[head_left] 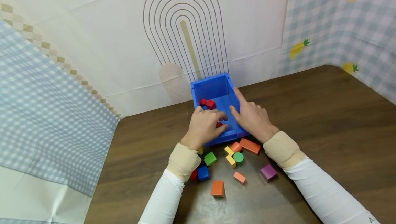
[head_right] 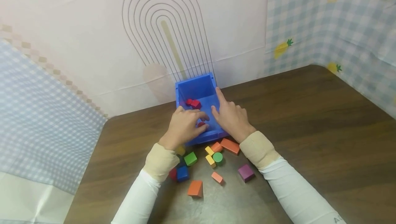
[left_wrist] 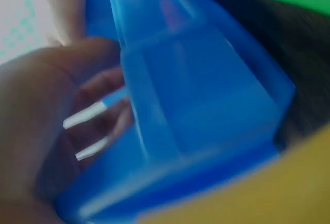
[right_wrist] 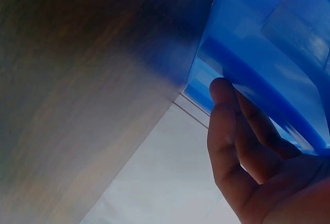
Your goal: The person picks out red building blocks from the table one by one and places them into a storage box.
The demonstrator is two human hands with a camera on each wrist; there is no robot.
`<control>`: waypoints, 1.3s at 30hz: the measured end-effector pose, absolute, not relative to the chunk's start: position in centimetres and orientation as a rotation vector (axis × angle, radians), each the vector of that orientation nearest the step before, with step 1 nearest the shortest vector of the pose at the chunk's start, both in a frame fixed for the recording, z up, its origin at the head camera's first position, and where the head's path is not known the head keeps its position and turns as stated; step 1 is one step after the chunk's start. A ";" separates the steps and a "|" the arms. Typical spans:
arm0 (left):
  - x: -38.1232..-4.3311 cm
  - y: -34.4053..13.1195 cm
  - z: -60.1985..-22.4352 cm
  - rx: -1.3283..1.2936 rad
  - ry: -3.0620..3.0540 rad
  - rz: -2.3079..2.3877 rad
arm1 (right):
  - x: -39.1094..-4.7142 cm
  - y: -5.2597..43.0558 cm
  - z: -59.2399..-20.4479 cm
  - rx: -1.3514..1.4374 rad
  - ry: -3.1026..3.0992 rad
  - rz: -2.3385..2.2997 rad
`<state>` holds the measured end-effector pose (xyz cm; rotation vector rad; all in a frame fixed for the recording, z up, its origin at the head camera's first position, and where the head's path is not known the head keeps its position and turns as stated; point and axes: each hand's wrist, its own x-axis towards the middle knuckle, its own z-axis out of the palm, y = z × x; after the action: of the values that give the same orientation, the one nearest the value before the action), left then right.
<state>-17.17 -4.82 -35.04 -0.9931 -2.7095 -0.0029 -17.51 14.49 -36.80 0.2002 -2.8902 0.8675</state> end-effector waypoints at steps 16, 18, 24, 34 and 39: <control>-16.8 -6.8 -34.6 -1.185 -2.572 -0.337 | -17.8 14.2 -36.9 0.188 -2.886 0.781; -16.7 -7.0 -34.5 -1.184 -2.571 -0.342 | -17.8 14.1 -36.9 0.188 -2.882 0.779; -15.9 -8.0 -34.3 -1.198 -2.584 -0.374 | -17.8 14.1 -36.8 0.202 -2.860 0.771; -14.8 -9.0 -33.9 -1.242 -2.584 -0.411 | -17.5 14.4 -36.8 0.185 -2.877 0.765; -14.1 -9.5 -33.7 -1.255 -2.576 -0.406 | -17.5 14.5 -36.9 0.189 -2.872 0.767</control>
<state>-14.14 -9.51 -33.66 -1.2545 -2.5755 -0.4060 -17.53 14.47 -36.86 0.1891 -2.8723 0.7667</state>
